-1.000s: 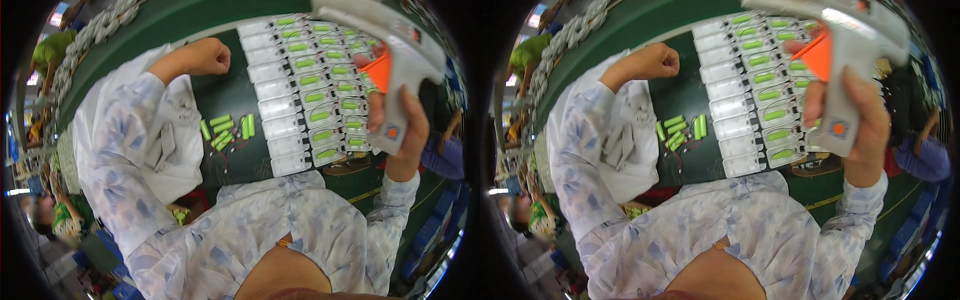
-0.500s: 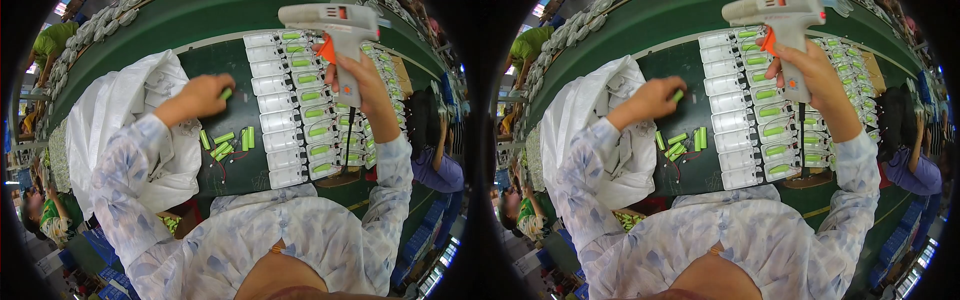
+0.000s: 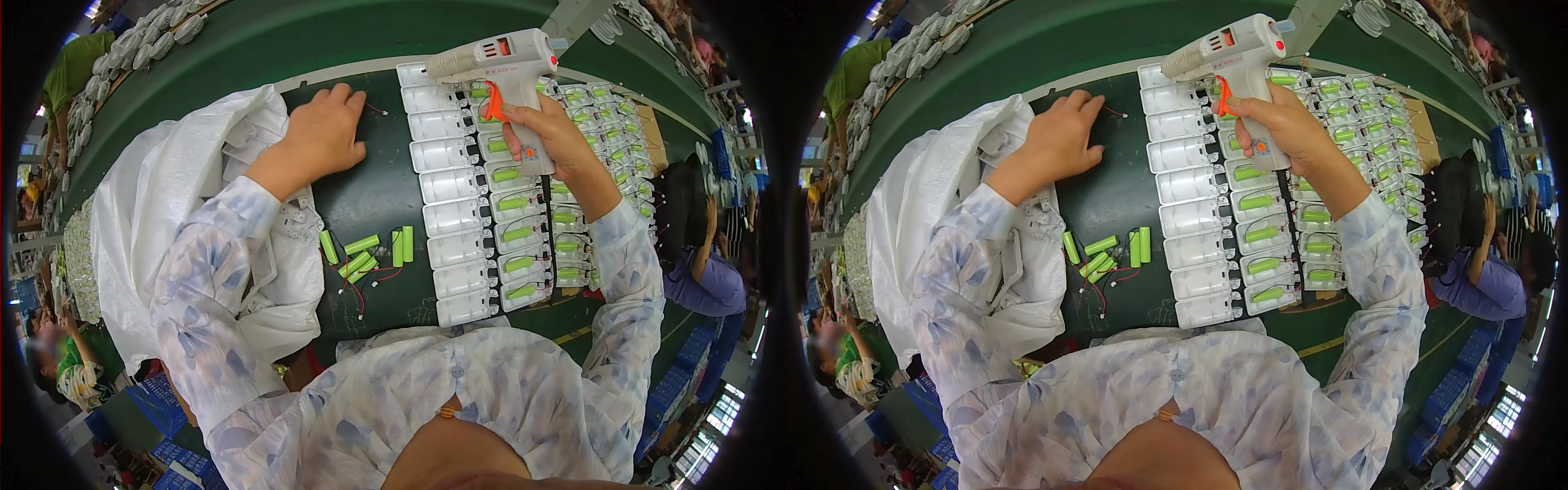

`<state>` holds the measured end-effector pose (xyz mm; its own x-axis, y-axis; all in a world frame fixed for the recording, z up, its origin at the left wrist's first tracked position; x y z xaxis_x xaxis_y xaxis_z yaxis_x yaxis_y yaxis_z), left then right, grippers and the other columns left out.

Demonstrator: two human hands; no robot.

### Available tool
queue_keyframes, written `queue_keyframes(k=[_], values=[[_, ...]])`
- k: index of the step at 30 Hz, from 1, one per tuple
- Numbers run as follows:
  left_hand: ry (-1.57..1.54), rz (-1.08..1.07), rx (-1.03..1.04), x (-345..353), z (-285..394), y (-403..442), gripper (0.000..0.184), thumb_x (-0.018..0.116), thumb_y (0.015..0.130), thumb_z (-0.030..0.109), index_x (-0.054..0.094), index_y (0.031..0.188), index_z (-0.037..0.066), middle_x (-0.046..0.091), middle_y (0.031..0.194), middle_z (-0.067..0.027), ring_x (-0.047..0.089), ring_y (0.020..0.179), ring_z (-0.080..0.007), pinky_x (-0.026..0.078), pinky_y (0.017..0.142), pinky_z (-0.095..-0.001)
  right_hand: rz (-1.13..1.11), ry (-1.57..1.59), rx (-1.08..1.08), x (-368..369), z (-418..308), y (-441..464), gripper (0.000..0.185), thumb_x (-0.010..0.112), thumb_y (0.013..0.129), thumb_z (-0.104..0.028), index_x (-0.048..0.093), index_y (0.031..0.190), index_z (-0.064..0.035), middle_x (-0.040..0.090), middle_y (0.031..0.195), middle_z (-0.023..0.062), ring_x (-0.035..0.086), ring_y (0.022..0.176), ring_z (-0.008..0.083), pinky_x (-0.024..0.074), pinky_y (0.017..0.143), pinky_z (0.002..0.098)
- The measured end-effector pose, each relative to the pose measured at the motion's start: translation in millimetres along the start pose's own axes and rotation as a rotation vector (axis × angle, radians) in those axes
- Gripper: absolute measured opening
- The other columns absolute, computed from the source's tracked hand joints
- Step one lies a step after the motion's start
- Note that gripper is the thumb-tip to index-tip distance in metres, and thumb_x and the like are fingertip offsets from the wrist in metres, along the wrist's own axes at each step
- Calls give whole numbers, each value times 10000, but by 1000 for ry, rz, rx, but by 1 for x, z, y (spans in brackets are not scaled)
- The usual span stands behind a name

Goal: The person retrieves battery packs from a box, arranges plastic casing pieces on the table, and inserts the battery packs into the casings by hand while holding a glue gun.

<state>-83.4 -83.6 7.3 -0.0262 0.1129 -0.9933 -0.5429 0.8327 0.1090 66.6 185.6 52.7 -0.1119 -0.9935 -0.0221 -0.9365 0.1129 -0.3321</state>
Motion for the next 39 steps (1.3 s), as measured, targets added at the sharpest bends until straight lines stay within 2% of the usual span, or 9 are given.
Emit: queue_keyframes(k=[3, 6, 12, 21, 27, 30, 33, 36, 39], values=[[136, 15, 51, 17, -6, 9, 423, 659, 816, 123, 620, 1226, 29, 596, 1176, -139, 618, 1076, -291, 554, 802, -384, 4, -39, 6, 4, 1, 5, 321, 627, 919, -296, 558, 1077, -25, 585, 647, 48, 537, 516, 120, 437, 506, 274], [120, 55, 103, 29, -21, 19, 356, 685, 795, 110, 666, 1143, 37, 637, 1042, -120, 657, 962, -286, 557, 754, -366, 12, -65, -2, 8, 4, 6, 339, 626, 927, -331, 579, 1085, -35, 569, 637, 30, 514, 509, 104, 414, 491, 255], [-278, 199, -66, 33, -36, 27, 244, 689, 828, 151, 720, 1050, 55, 703, 936, -128, 677, 858, -322, 542, 747, -401, -14, -77, 9, 9, 3, 9, 319, 613, 909, -278, 565, 1068, -6, 573, 632, 51, 521, 508, 126, 434, 506, 282], [-413, 89, -174, 35, -46, 27, 191, 680, 861, 238, 751, 947, 81, 715, 958, -134, 677, 886, -337, 526, 800, -429, -12, -100, 34, 10, 6, 15, 296, 594, 908, -255, 565, 1038, 9, 566, 644, 60, 523, 512, 130, 430, 501, 287], [-433, 44, -224, 36, -48, 35, 215, 672, 895, 229, 724, 955, 29, 716, 900, -162, 674, 829, -342, 517, 767, -390, 37, -96, 23, 5, 6, 10, 278, 594, 906, -233, 559, 1050, 2, 575, 684, 59, 537, 537, 119, 450, 512, 287], [-457, 71, -173, 30, -46, 56, 225, 640, 911, 239, 707, 927, 25, 708, 856, -168, 663, 793, -353, 511, 748, -404, 63, -55, 24, 5, 7, 8, 280, 600, 911, -231, 562, 1066, -1, 578, 691, 56, 538, 544, 112, 464, 516, 285], [-513, 109, -114, 12, -32, 90, 252, 626, 898, 261, 713, 923, 25, 690, 933, -191, 648, 898, -394, 513, 814, -429, 40, 38, 38, 0, 14, 8, 294, 603, 925, -243, 566, 1093, -4, 581, 689, 55, 537, 543, 110, 467, 510, 279], [-455, 178, 11, 16, -20, 126, 230, 630, 894, 263, 730, 970, 69, 665, 1004, -164, 636, 983, -364, 514, 845, -429, 18, 147, 26, -5, 19, 6, 300, 602, 938, -254, 572, 1109, -9, 583, 682, 54, 539, 542, 112, 461, 500, 270], [-418, 131, 106, 30, -12, 151, 225, 605, 908, 238, 696, 953, 37, 629, 1011, -144, 618, 947, -328, 488, 840, -388, -3, 193, 0, -8, 24, 3, 295, 594, 946, -254, 580, 1110, -9, 585, 675, 55, 541, 540, 113, 455, 495, 263]])
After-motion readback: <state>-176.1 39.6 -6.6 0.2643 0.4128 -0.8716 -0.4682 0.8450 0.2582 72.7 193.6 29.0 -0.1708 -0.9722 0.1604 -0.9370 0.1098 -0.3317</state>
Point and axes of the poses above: each hand's wrist, its own y-axis towards the middle knuckle, its own x-axis out of the palm, z = x × y, the point moved 1 cm from there along y, towards the middle knuckle
